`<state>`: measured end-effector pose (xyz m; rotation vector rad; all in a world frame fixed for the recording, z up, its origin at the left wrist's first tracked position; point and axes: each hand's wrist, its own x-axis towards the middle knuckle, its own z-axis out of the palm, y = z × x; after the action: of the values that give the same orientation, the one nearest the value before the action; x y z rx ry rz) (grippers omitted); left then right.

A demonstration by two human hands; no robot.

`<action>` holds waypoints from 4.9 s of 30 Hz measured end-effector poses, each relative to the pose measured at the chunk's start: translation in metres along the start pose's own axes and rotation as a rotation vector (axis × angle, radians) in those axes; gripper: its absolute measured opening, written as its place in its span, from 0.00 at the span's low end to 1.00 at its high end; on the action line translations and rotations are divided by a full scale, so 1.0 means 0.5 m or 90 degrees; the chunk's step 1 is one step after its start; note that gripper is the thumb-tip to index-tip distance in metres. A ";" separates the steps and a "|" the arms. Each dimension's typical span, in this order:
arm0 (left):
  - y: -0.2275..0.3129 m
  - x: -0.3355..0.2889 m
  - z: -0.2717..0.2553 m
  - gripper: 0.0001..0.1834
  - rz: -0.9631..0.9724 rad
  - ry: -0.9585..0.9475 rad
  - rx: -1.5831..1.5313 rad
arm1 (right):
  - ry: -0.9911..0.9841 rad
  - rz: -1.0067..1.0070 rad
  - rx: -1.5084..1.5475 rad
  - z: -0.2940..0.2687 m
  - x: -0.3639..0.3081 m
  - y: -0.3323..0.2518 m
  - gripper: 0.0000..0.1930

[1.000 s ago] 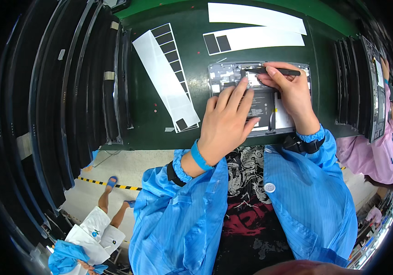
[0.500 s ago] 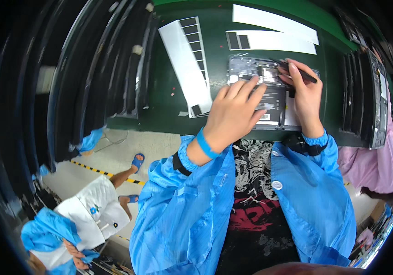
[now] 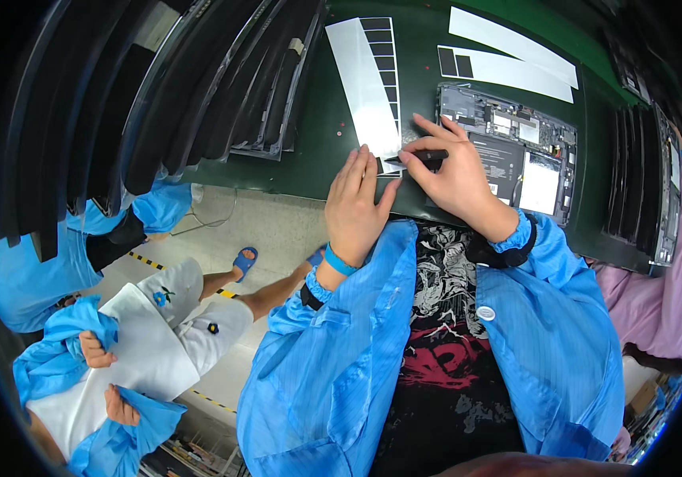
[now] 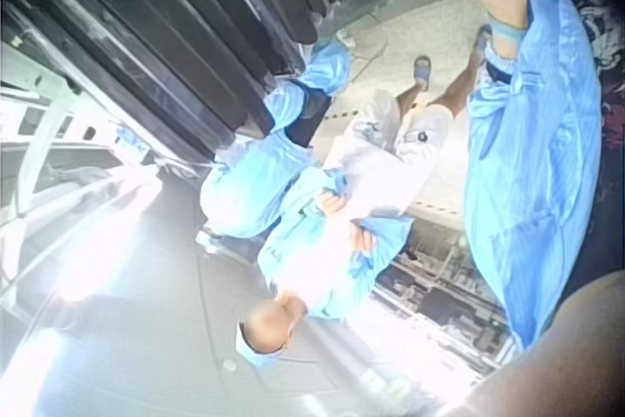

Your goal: Assembling laptop components on a production line.

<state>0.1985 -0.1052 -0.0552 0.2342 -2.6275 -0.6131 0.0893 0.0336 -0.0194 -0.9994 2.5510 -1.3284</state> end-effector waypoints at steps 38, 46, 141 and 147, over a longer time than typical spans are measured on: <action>0.376 0.196 0.157 0.34 0.305 -0.480 -0.261 | 0.332 0.299 0.492 -0.371 -0.148 0.304 0.13; 0.377 0.182 0.159 0.27 0.245 -0.502 -0.382 | 0.218 0.285 0.568 -0.369 -0.152 0.309 0.11; 0.133 0.119 0.070 0.12 0.218 -0.199 -0.227 | 0.497 0.177 -0.502 -0.513 0.267 0.461 0.12; 0.205 0.180 0.095 0.25 -0.144 -0.352 -0.790 | 0.477 0.046 -0.445 -0.427 0.186 0.276 0.14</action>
<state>0.0905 -0.0191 -0.0140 -0.0503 -2.1125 -2.4589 -0.1314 0.1831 0.0261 -0.4803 3.7267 -0.8908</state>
